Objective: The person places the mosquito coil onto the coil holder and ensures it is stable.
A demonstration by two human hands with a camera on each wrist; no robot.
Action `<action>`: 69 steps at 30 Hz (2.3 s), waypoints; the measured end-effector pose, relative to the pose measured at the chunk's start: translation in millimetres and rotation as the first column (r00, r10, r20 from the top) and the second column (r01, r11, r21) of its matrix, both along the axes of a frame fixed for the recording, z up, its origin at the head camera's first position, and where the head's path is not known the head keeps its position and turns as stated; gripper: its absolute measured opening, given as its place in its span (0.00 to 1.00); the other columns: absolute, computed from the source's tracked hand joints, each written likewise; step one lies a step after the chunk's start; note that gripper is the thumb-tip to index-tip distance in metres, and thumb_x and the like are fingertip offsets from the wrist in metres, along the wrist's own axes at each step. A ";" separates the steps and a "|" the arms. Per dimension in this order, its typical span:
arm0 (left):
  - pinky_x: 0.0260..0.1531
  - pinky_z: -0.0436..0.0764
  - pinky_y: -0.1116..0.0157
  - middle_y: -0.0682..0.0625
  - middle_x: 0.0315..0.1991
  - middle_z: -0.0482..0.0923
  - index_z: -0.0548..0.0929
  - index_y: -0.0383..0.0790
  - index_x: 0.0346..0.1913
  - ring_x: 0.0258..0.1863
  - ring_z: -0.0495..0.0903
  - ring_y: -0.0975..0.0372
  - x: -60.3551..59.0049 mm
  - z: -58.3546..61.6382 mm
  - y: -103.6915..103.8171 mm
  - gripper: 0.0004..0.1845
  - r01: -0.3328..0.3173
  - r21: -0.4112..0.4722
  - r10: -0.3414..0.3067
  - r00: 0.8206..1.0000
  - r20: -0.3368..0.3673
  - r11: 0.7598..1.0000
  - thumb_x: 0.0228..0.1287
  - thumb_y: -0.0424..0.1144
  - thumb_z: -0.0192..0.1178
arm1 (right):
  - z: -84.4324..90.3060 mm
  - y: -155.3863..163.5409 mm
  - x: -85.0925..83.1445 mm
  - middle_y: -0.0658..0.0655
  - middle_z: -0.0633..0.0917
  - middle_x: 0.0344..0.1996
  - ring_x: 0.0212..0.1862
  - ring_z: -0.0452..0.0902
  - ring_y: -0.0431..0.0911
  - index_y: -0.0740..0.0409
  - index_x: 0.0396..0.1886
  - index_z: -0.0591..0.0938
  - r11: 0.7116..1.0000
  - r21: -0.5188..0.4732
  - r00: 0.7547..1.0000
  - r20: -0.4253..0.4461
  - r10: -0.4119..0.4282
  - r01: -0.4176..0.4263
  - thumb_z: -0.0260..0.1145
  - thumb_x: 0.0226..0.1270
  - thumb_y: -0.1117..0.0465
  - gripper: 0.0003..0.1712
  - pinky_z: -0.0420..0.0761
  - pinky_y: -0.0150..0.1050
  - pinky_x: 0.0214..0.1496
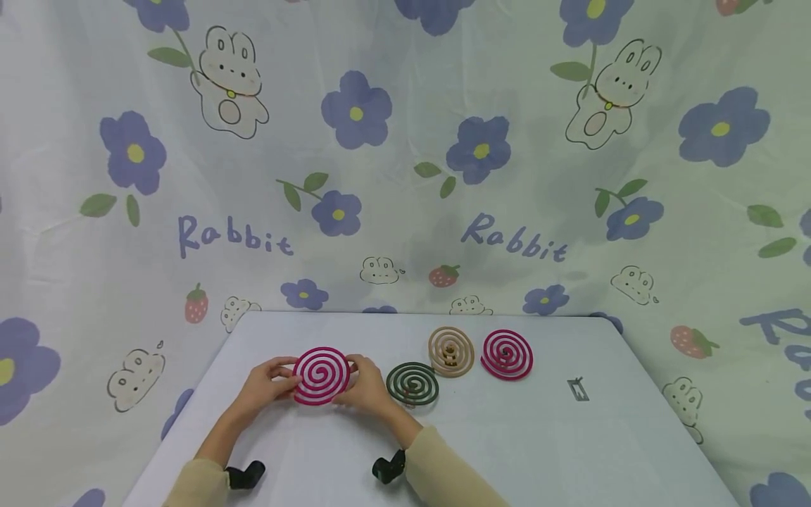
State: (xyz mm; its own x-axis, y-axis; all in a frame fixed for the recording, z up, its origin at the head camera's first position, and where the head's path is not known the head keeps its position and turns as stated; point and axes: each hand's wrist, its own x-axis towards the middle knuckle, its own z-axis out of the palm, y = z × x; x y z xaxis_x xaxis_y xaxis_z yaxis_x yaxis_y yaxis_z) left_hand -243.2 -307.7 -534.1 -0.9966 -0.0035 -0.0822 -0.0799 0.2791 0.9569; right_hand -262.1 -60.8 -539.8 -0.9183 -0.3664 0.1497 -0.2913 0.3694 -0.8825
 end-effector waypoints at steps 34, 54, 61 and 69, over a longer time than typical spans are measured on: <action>0.41 0.83 0.65 0.47 0.40 0.82 0.72 0.26 0.60 0.34 0.82 0.62 13.6 34.3 72.5 0.28 -0.136 0.384 0.131 0.991 0.041 0.913 0.62 0.39 0.68 | 59.3 50.6 9.7 0.58 0.80 0.36 0.30 0.83 0.45 0.64 0.57 0.76 0.907 -0.378 0.962 0.259 -0.086 0.183 0.72 0.59 0.69 0.26 0.85 0.38 0.33; 0.42 0.83 0.65 0.42 0.46 0.80 0.73 0.30 0.60 0.37 0.82 0.58 16.8 36.6 111.3 0.27 -0.107 0.489 0.084 0.994 0.068 0.866 0.62 0.41 0.67 | 62.5 80.9 15.7 0.58 0.79 0.30 0.24 0.81 0.44 0.65 0.54 0.78 0.883 -0.388 0.941 0.305 -0.147 0.264 0.72 0.59 0.67 0.23 0.84 0.39 0.28; 0.39 0.83 0.66 0.42 0.44 0.81 0.73 0.28 0.60 0.36 0.82 0.59 16.0 33.4 124.5 0.26 -0.080 0.500 0.058 0.997 0.059 0.862 0.64 0.39 0.66 | 55.4 91.2 16.2 0.57 0.78 0.28 0.21 0.77 0.42 0.64 0.54 0.77 0.873 -0.392 0.935 0.310 -0.171 0.290 0.74 0.58 0.65 0.25 0.82 0.35 0.25; 0.34 0.83 0.69 0.44 0.38 0.79 0.73 0.26 0.60 0.31 0.80 0.62 12.4 30.8 143.3 0.24 -0.049 0.561 0.017 0.998 0.062 0.826 0.63 0.30 0.65 | 51.2 106.1 19.9 0.59 0.79 0.30 0.25 0.79 0.45 0.62 0.55 0.78 0.862 -0.372 0.919 0.322 -0.229 0.345 0.76 0.56 0.59 0.28 0.84 0.41 0.29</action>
